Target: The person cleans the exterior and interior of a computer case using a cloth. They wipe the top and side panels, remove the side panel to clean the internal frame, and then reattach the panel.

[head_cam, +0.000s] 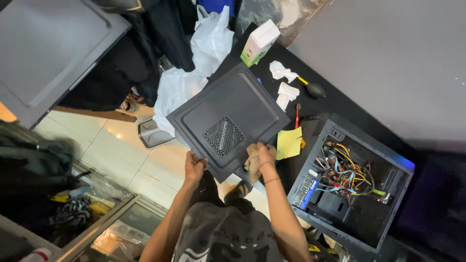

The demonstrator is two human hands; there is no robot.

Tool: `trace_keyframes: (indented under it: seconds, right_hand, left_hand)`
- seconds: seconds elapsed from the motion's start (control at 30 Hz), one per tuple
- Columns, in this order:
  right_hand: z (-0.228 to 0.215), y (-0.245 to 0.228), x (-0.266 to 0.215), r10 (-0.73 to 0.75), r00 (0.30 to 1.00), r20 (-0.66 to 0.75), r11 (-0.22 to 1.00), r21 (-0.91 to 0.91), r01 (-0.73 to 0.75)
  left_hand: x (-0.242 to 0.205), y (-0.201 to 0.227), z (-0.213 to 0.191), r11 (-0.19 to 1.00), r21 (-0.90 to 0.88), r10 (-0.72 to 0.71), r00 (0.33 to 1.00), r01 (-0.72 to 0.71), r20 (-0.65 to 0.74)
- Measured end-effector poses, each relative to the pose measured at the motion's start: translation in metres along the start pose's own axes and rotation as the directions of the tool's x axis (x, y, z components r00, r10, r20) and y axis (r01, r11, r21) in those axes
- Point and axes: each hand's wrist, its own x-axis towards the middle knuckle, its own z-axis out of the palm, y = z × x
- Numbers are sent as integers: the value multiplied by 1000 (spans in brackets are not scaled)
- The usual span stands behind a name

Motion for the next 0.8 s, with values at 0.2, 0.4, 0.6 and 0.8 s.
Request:
trace_keyframes:
  seconds: [0.2, 0.4, 0.6, 0.8]
  right_hand:
    - [-13, 27, -5, 20, 1000, 3, 995, 98, -20]
    - [-32, 76, -25, -126, 992, 16, 925, 363, 112]
    - [-112, 92, -108, -346, 903, 255, 816, 557, 155]
    - [-204, 173, -63, -342, 921, 186, 897, 356, 262]
  left_hand:
    - [-16, -10, -13, 998, -50, 43, 999, -42, 29]
    - [-50, -41, -42, 981, -169, 86, 994, -98, -73]
    - [-87, -80, -57, 815, -454, 321, 932, -362, -167]
    - [-122, -77, -34, 783, -450, 443, 893, -430, -82]
